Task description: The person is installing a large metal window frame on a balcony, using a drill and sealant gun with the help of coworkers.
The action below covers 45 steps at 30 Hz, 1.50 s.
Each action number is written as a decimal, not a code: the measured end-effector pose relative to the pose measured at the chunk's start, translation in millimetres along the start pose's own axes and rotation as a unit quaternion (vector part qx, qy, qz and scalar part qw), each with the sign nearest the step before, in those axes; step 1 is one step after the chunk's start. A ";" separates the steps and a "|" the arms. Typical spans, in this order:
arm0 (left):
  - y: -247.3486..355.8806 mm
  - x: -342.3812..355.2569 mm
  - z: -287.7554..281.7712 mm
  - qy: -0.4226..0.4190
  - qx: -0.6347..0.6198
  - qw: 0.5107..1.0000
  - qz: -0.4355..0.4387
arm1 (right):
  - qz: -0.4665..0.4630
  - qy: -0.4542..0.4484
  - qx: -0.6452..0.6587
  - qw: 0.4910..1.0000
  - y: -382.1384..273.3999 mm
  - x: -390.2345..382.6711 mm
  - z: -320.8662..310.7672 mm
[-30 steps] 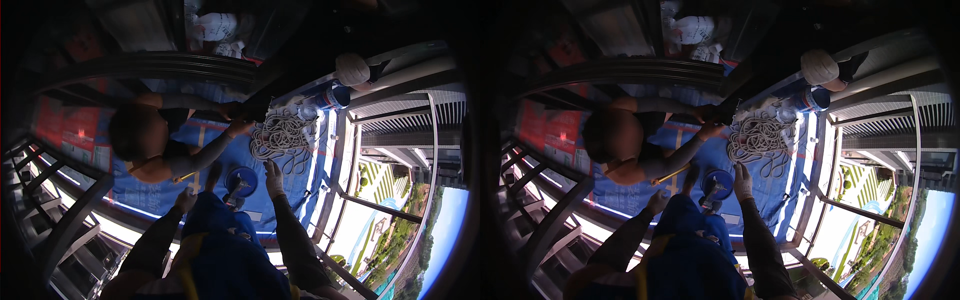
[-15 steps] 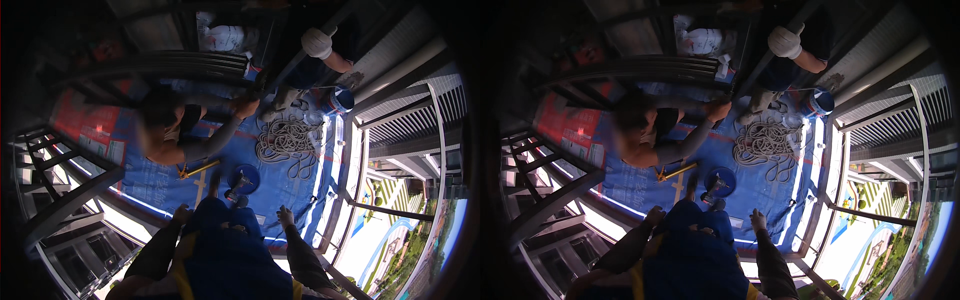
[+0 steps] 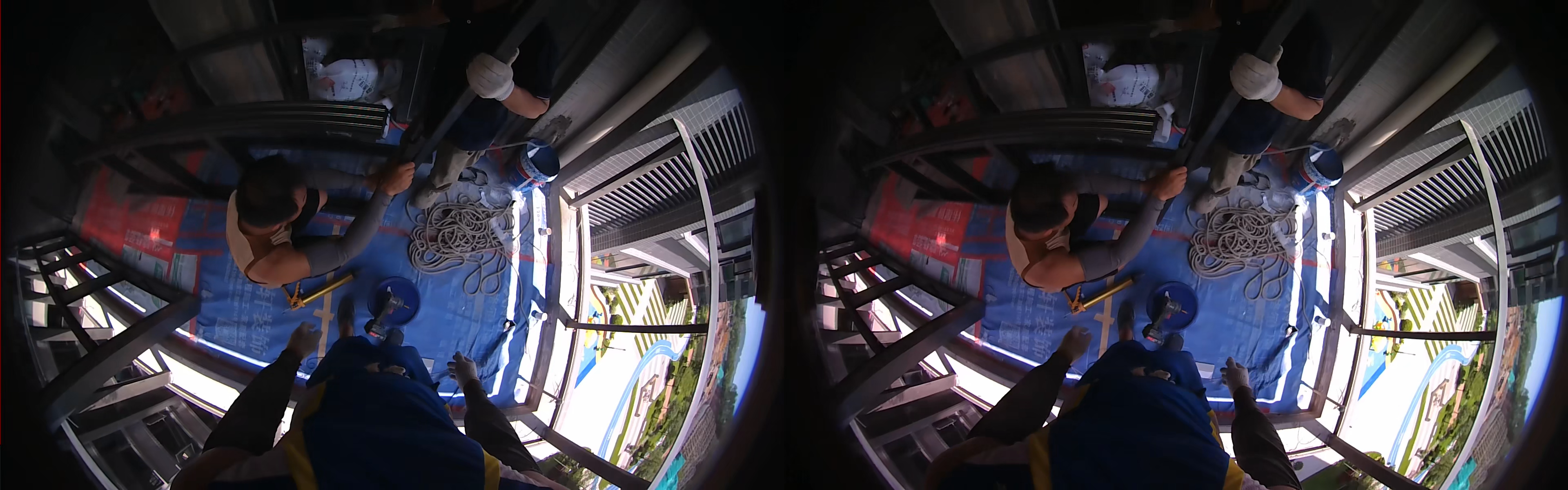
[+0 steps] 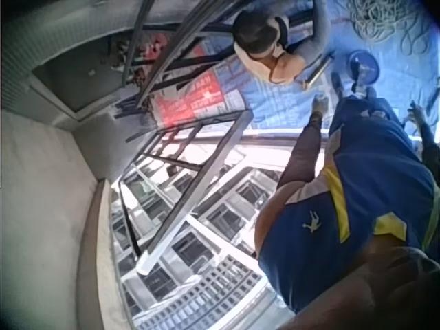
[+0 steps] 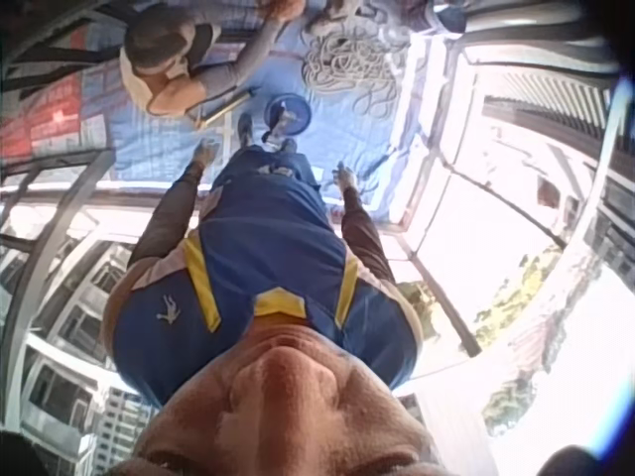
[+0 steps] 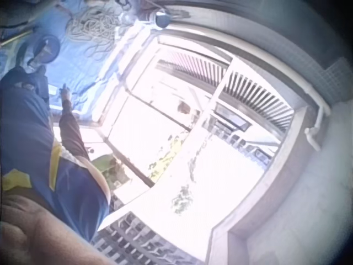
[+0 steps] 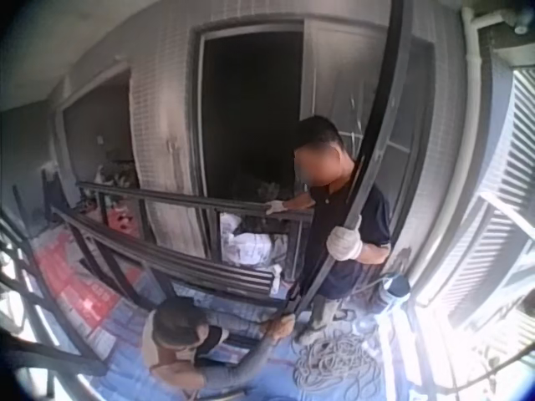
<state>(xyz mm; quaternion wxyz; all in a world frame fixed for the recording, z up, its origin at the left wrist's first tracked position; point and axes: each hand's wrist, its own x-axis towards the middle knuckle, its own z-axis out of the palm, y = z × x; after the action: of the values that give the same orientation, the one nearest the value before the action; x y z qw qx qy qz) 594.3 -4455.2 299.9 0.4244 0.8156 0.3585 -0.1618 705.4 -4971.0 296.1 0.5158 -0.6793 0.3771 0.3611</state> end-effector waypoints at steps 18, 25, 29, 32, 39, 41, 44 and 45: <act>-32.3 -7.8 12.6 -0.022 0.077 0.993 0.082 | -0.012 0.014 -0.007 1.000 -18.4 -8.7 -11.7; -18.3 -2.7 2.2 -0.032 0.066 0.996 0.050 | -0.024 -0.004 0.043 0.999 -17.7 5.9 -2.0; -55.1 17.2 -0.4 -0.045 0.058 0.997 0.031 | -0.047 -0.018 0.055 0.997 -16.7 11.5 7.6; -85.1 28.9 -9.2 -0.001 0.223 0.921 0.319 | -0.043 -0.005 0.040 0.998 -16.2 6.2 15.0; -57.6 21.1 -9.1 -0.059 -0.029 0.998 -0.012 | -0.013 0.016 0.046 0.999 15.8 4.3 5.3; -57.3 22.7 -5.7 -0.065 -0.032 0.997 -0.013 | -0.012 0.017 0.045 0.999 27.0 8.2 -2.4; -58.1 25.4 -6.3 -0.065 -0.040 0.997 -0.001 | -0.011 0.010 0.048 0.999 36.9 8.6 -3.6; -57.6 26.3 -2.4 -0.073 -0.048 0.996 -0.011 | -0.009 0.014 0.050 0.999 37.7 7.3 -5.0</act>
<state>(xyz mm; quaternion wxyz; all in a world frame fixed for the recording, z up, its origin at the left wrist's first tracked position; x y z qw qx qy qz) 570.8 -4419.5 253.2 0.4862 0.7763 0.3431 -0.2079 675.8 -4983.8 274.6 0.5470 -0.6614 0.3954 0.3272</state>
